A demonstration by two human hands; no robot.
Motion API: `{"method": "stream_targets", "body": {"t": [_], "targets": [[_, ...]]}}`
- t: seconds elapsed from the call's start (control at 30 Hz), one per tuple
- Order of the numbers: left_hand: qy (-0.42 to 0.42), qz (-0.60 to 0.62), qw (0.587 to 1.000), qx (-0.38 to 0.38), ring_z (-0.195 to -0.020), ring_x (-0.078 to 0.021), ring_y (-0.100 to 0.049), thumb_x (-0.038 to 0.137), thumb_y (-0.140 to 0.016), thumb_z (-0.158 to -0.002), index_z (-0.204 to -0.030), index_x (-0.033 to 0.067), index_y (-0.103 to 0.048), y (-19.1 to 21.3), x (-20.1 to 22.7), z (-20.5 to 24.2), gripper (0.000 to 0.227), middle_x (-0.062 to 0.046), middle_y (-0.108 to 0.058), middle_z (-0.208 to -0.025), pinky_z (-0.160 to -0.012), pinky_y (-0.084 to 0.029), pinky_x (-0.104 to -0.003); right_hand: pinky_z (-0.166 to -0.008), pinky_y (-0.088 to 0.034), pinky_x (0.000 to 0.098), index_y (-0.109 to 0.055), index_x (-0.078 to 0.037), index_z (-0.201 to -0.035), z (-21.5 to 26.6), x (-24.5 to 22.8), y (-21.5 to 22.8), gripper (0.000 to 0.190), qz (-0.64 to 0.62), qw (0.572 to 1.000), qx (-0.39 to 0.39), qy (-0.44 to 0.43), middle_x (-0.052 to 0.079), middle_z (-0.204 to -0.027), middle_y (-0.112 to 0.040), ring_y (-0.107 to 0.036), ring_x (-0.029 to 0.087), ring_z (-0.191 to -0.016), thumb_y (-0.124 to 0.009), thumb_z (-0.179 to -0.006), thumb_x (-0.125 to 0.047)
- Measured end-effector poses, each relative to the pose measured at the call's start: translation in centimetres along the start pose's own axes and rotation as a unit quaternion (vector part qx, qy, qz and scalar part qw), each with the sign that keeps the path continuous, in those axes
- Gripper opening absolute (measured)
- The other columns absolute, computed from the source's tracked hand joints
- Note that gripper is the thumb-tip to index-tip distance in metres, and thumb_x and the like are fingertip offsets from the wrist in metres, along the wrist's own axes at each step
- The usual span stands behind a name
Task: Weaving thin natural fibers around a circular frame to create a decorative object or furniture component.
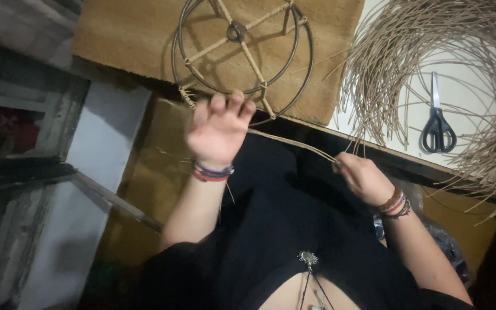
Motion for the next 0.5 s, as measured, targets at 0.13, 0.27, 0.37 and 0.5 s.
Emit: {"method": "stream_targets", "body": {"t": [0.13, 0.27, 0.37, 0.5], "targets": [[0.125, 0.072, 0.986, -0.08, -0.128, -0.0358, -0.057, 0.063, -0.032, -0.1, -0.093, 0.0201, -0.076, 1.8, 2.5, 4.5, 0.062, -0.01, -0.075, -0.106, -0.119, -0.024, -0.059, -0.078, -0.058, 0.0425, -0.069, -0.01, -0.107, -4.0, -5.6, 2.1, 0.029, -0.022, 0.991, 0.013, 0.134, 0.01, -0.098, -0.066, -0.069, 0.032, -0.087, -0.044, -0.105, -0.026], [0.221, -0.393, 0.889, 0.078, -0.114, -0.0375, -0.068, 0.036, -0.052, -0.093, -0.115, 0.0075, -0.076, 4.0, 0.1, 8.0, 0.043, -0.018, -0.073, -0.116, -0.101, -0.052, -0.045, -0.077, -0.056, 0.049, -0.073, -0.008, -0.108, -8.9, -8.5, 1.1, 0.029, -0.08, 0.982, -0.008, 0.172, 0.015, -0.094, -0.066, -0.069, 0.038, -0.088, -0.048, -0.106, -0.021], [0.169, -0.757, 0.628, 0.06, -0.114, -0.0373, -0.067, 0.012, -0.066, -0.087, -0.133, 0.009, -0.064, 4.4, -1.7, 9.9, 0.046, -0.016, -0.067, -0.123, -0.097, -0.056, -0.044, -0.076, -0.055, 0.0533, -0.073, -0.005, -0.112, -13.9, -12.1, -0.9, 0.021, -0.075, 0.987, 0.025, 0.139, 0.02, -0.093, -0.069, -0.069, 0.044, -0.089, -0.056, -0.103, -0.014], [0.036, -0.908, 0.417, -0.008, -0.113, -0.0413, -0.065, 0.021, -0.074, -0.08, -0.152, -0.0031, -0.041, 4.0, -2.8, 9.7, 0.082, -0.026, -0.061, -0.127, -0.1, -0.053, -0.049, -0.07, -0.056, 0.0549, -0.065, -0.018, -0.109, -19.0, -10.2, -5.7, 0.013, 0.233, 0.963, 0.131, 0.028, 0.013, -0.079, -0.07, -0.071, 0.038, -0.074, -0.065, -0.1, -0.027]]}}
Point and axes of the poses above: each hand's wrist, its own z-axis away from the middle knuckle, its own y-axis out of the back of the hand, x = y × z, the point moved 1 cm from there along -z, towards the middle knuckle
